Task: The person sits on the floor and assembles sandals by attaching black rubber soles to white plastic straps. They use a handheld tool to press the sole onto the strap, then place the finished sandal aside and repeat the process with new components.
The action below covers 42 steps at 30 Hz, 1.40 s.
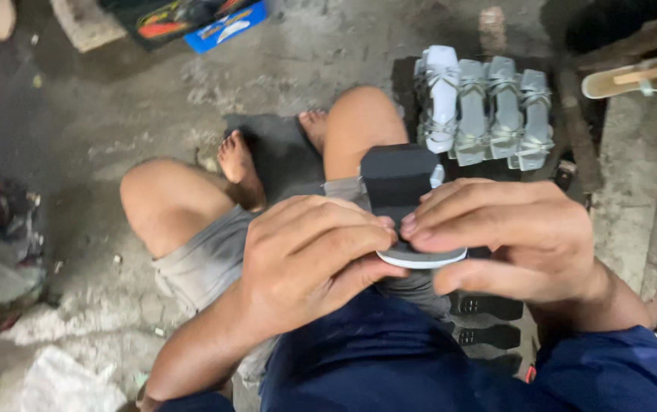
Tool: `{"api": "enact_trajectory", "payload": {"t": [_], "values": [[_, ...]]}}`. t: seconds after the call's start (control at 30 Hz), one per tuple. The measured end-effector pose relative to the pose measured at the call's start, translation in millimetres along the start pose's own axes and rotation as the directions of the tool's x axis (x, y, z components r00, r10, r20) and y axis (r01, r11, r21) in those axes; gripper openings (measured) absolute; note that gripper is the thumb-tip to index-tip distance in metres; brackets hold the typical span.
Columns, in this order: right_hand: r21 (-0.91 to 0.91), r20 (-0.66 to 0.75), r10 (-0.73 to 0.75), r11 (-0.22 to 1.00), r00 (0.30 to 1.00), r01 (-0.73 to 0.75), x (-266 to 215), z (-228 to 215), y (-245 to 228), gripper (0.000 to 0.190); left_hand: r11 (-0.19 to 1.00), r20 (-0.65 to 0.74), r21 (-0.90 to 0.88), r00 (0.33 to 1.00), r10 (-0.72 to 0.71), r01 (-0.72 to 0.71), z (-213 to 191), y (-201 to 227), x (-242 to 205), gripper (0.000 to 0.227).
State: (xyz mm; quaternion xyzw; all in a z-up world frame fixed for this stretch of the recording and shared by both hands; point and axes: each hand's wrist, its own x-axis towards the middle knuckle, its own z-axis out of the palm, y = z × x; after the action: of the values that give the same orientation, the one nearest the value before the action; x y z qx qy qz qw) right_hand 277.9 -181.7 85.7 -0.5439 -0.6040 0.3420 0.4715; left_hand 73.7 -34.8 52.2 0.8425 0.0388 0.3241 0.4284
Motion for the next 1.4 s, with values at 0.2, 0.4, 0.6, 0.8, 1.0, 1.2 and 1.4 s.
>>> {"api": "enact_trajectory", "payload": {"t": [0.2, 0.4, 0.6, 0.8, 1.0, 1.2, 1.4], "values": [[0.017, 0.007, -0.083, 0.996, 0.997, 0.083, 7, 23, 17, 0.024, 0.999, -0.052, -0.011, 0.997, -0.050, 0.050, -10, -4, -23, 0.029], [0.082, 0.144, -0.141, 0.988, 0.979, 0.131, 20, 29, 40, 0.035, 0.990, -0.063, -0.075, 0.991, -0.122, 0.117, -23, -9, -37, 0.028], [0.070, 0.097, -0.297, 0.954, 0.950, 0.291, 33, 49, 52, 0.033, 0.992, -0.144, -0.013, 0.981, -0.127, 0.127, -24, -7, -46, 0.034], [0.028, 0.127, -0.301, 0.953, 0.945, 0.300, 43, 51, 59, 0.034, 0.983, -0.120, -0.051, 0.977, -0.179, 0.174, -25, -14, -56, 0.033], [-0.099, 0.154, -0.381, 0.912, 0.912, 0.398, 45, 57, 71, 0.030, 0.980, -0.074, -0.055, 0.978, -0.197, 0.194, -22, -20, -64, 0.033], [-0.279, 0.174, -0.260, 0.912, 0.950, 0.301, 49, 46, 77, 0.022, 0.930, -0.047, 0.036, 0.930, -0.365, 0.367, -22, -13, -60, 0.031], [-0.245, 0.163, -0.287, 0.915, 0.944, 0.321, 44, 52, 90, 0.017, 0.940, -0.115, 0.068, 0.939, -0.325, 0.334, 2, -17, -60, 0.035]]}}
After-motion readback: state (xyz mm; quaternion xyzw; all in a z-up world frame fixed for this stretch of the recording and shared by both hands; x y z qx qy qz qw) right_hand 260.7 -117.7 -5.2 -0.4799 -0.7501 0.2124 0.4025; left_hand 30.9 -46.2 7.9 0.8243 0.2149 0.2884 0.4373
